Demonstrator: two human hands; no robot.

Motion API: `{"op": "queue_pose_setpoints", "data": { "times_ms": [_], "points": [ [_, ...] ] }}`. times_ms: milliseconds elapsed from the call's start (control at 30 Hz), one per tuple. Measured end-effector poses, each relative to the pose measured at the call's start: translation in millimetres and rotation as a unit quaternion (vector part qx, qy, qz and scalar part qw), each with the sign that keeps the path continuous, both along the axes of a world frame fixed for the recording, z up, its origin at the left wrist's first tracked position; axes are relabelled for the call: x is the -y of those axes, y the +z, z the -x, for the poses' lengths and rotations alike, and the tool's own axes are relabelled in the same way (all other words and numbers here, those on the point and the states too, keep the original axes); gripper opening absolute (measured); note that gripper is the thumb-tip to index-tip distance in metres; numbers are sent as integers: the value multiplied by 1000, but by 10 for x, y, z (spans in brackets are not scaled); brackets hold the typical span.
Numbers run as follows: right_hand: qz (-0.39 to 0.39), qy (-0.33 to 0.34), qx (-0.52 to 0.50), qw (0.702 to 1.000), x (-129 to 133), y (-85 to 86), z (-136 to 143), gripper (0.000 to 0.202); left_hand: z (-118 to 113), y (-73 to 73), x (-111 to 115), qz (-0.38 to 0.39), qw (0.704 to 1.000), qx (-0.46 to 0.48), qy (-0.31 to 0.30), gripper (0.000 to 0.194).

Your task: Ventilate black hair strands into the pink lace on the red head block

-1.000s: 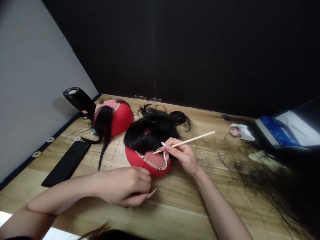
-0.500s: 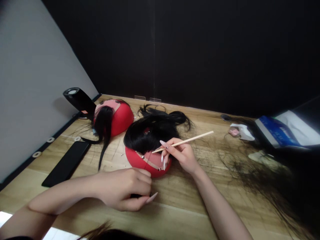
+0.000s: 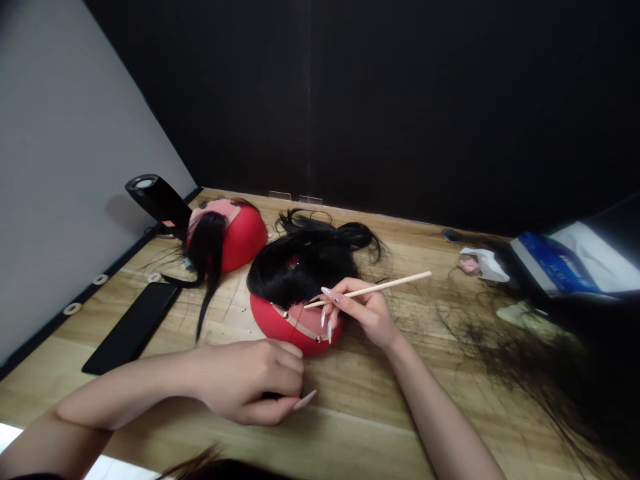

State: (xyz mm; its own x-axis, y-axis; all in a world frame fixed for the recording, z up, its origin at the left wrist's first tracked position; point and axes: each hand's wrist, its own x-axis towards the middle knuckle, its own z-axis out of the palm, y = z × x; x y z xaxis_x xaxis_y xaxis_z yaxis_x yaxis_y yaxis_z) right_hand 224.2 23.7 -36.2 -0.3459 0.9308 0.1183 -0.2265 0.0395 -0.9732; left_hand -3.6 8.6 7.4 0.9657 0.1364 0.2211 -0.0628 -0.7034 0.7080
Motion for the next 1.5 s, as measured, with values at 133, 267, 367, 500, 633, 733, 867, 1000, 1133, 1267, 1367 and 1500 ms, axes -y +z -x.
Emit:
{"op": "queue_pose_setpoints", "data": {
  "times_ms": [133,267,367,500,633,733,867,1000,1133,1267,1367,1500],
  "points": [
    [6,9,-2,1000,7,17,2,21,1,-20,-4,-33,999,1,12,27],
    [7,6,-2,1000,13,9,2,23,-3,-27,-3,-50,999,4,13,26],
    [5,5,-2,1000,14,-7,-1,21,-3,-17,6,-45,999,9,5,27],
    [2,7,-5,1000,11,-8,-4,19,0,9,21,-41,999,12,0,28],
    [6,3,1,1000,9,1,-5,21,2,31,36,-36,999,14,-6,28],
    [11,-3,7,1000,10,-1,-2,22,2,34,42,-35,999,17,-10,28],
    [10,-5,9,1000,14,8,6,22,7,29,46,-42,999,9,-9,28],
    [11,-7,11,1000,13,36,19,22,14,28,52,-26,999,13,-14,29],
    [15,-4,15,1000,10,44,22,25,17,20,54,-7,1000,23,-19,30],
    [11,-3,4,1000,9,15,14,22,18,14,59,19,999,24,-37,31],
    [8,2,-1,1000,8,-7,8,20,14,8,74,41,997,29,-52,31],
    [9,4,-4,1000,5,-7,3,20,8,-9,92,63,995,38,-63,30]
  ]
}}
